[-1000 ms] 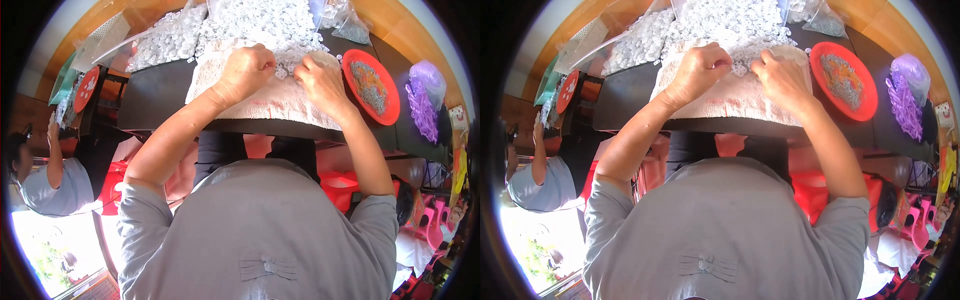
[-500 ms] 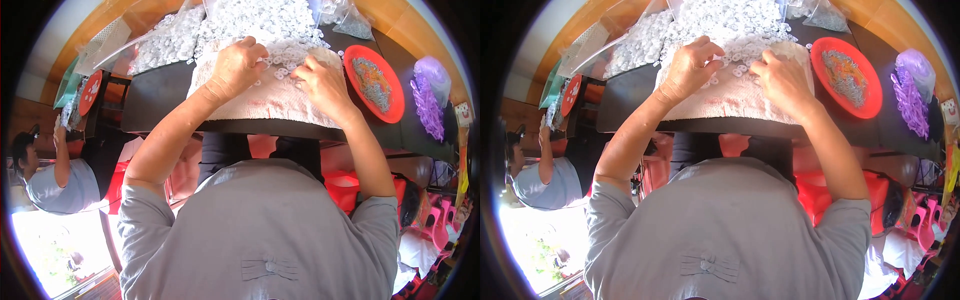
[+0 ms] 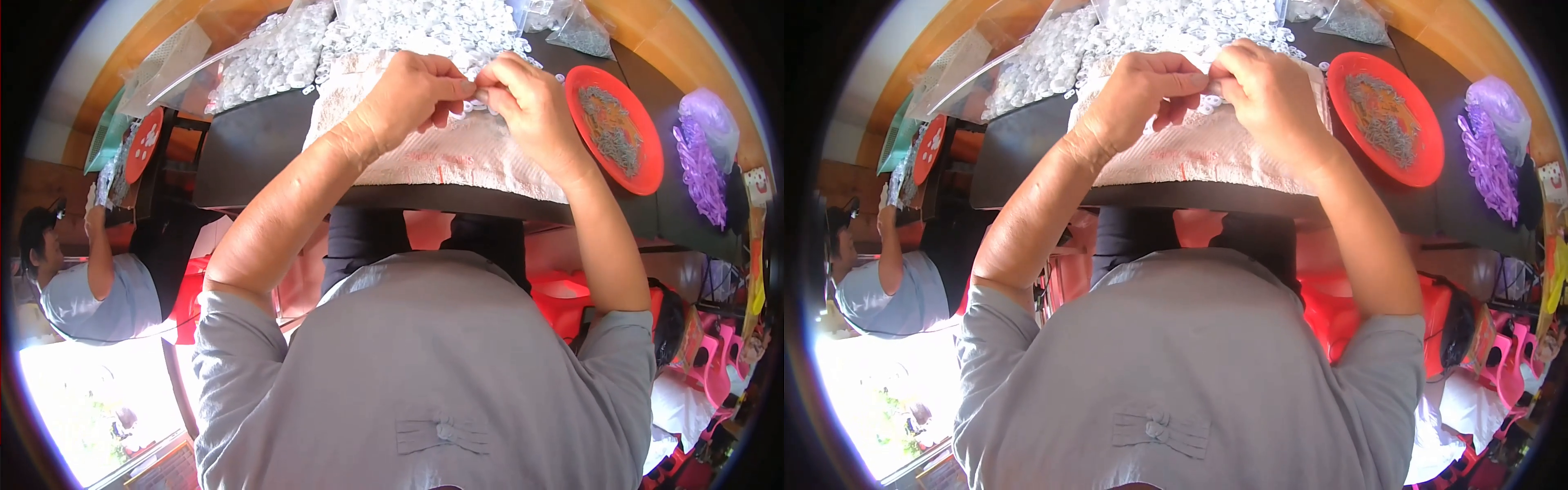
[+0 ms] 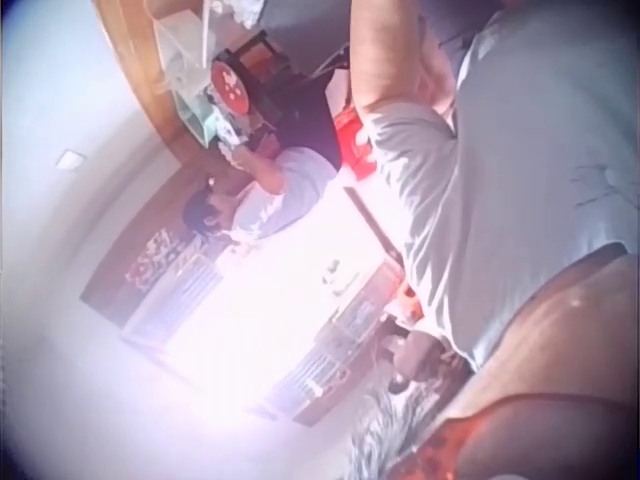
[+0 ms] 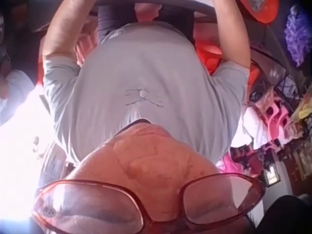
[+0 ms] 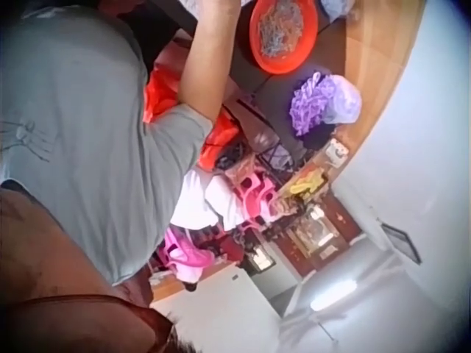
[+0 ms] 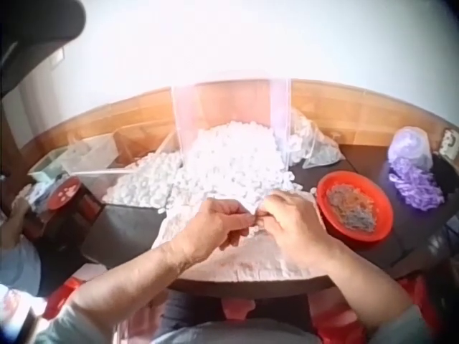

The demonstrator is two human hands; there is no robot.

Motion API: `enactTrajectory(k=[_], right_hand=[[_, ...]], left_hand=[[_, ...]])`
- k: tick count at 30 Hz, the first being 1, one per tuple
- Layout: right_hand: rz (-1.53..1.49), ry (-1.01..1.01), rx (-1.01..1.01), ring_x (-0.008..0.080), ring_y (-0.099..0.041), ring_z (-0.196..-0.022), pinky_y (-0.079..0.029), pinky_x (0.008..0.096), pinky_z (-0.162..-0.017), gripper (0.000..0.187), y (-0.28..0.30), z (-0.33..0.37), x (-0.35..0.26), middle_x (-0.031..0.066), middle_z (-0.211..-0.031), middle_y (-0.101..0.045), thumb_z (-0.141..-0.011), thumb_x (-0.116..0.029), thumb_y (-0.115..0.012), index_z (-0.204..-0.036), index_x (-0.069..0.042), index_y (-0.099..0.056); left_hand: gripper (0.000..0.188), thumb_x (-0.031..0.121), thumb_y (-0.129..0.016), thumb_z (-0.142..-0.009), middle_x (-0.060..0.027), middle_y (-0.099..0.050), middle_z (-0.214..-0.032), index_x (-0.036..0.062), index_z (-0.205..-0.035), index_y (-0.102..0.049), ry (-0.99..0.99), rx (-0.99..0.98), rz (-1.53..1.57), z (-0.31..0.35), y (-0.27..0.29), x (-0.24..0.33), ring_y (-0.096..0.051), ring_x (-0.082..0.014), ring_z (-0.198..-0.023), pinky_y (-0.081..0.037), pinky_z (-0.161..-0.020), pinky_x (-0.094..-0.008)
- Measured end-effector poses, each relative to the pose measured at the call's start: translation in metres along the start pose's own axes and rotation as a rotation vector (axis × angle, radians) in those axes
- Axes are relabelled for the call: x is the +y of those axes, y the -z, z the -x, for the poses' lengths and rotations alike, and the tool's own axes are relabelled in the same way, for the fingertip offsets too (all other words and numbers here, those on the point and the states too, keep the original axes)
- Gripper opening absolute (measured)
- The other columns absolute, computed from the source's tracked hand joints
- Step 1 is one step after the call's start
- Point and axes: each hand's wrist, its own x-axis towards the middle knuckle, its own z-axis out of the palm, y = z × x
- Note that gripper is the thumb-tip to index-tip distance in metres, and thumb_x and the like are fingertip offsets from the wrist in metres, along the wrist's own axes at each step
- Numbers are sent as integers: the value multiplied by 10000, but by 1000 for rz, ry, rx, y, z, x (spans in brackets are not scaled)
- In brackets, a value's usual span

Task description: The recorder is assembling small white plastic components by snapping them together manually.

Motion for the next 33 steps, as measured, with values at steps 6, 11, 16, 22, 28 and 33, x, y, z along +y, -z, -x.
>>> enactTrajectory(k=[6,11,16,22,28,33], right_hand=[[-2,147,-149,221,-593,-697,-459,309,-636,89,1,-31,-5,101,-792,-583,-806,12,-624,-862,9,-556],[-110,88,-151,165,-581,-699,-453,284,-629,74,-7,-46,-18,71,-780,-596,-824,3,-634,-874,15,-580],[-216,62,-54,97,-566,-724,-449,249,-639,75,-19,-49,-22,39,-776,-610,-836,-7,-646,-895,20,-609],[-251,-90,-75,66,-560,-743,-450,218,-666,58,-34,-43,2,30,-805,-629,-850,2,-636,-906,8,-625],[-650,-313,72,45,-529,-665,-444,222,-611,50,-35,-39,15,-13,-728,-616,-825,-20,-666,-849,3,-629],[-562,-312,42,45,-517,-655,-438,209,-617,51,-35,-38,18,-13,-727,-621,-826,-32,-672,-847,0,-639]], left_hand=[[144,96,-615,-827,-89,-616,-670,-38,-822,-666,63,-58,247,3,32,4,-533,-116,-511,-366,-416,-240],[149,85,-597,-831,-100,-598,-668,-47,-813,-664,40,21,283,8,41,3,-521,-128,-509,-366,-420,-253],[151,68,-592,-835,-93,-587,-666,-57,-782,-659,1,135,443,4,42,-4,-513,-132,-510,-363,-421,-253],[109,64,-632,-815,-68,-598,-677,-32,-783,-674,-9,159,383,4,49,-8,-521,-125,-523,-366,-435,-237],[98,80,-687,-812,3,-635,-782,-10,-850,-680,-253,197,-422,1,61,-40,-541,-85,-634,-454,-572,-240],[182,68,-727,-748,-51,-581,-750,60,-923,-677,-384,186,-754,4,38,-43,-570,-152,-653,-485,-637,-274]])
